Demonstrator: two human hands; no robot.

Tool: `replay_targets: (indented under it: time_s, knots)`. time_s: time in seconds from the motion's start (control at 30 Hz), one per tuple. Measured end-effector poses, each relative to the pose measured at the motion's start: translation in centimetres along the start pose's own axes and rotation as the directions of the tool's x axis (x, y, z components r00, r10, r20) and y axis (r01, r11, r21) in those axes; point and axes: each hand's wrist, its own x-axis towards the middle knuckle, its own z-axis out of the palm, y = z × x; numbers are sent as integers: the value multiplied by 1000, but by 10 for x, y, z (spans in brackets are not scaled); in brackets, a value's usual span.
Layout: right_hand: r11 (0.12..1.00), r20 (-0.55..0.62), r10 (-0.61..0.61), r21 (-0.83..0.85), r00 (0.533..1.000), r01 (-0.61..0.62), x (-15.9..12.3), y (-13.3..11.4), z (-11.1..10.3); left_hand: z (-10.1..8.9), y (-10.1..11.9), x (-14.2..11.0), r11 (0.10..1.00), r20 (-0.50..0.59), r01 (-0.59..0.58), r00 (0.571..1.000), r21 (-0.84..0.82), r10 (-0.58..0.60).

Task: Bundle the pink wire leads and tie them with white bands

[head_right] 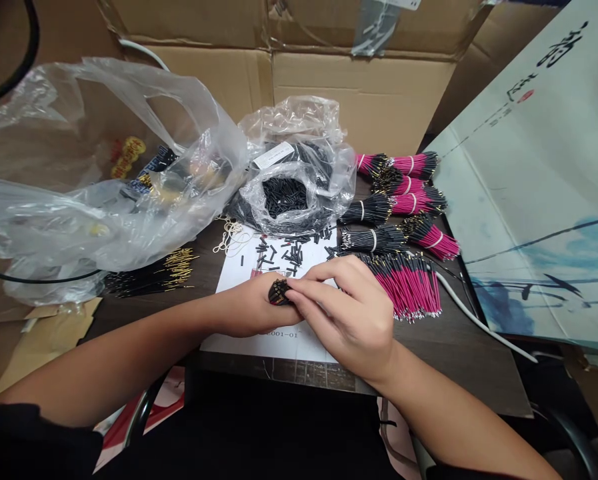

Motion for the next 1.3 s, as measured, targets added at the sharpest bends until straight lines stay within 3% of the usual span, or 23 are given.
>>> replay_targets:
  time_s: [0.17, 0.27, 0.5, 0.67, 0.93, 1.13, 1.3]
  knots:
    - [996, 37, -74, -37, 997, 76, 1, -1, -3, -1, 2, 1, 999, 27, 36, 999, 5, -36]
    - [994, 27, -76, -81, 997, 78, 1, 0, -4, -4, 3, 0, 989, 73, 123, 990, -79, -117]
    - [996, 72, 88, -18, 993, -87, 4, -1, -1, -5, -1, 0, 855, 276, 278, 947, -439, -166]
    - [985, 76, 162, 47, 984, -166, 3, -2, 1, -3, -1, 1, 783, 302, 329, 934, -528, -189]
    - [949, 95, 244, 180, 965, -258, 2, 3, 1, -4, -2, 1, 768, 314, 342, 930, -542, -193]
    - [927, 73, 265, 254, 962, -274, 1, 1, 0, -11, -10, 0, 623, 427, 398, 897, -673, -111]
    - [913, 88, 283, 281, 955, -296, 0, 1, 2, -12, -12, 1, 609, 428, 390, 899, -691, -91]
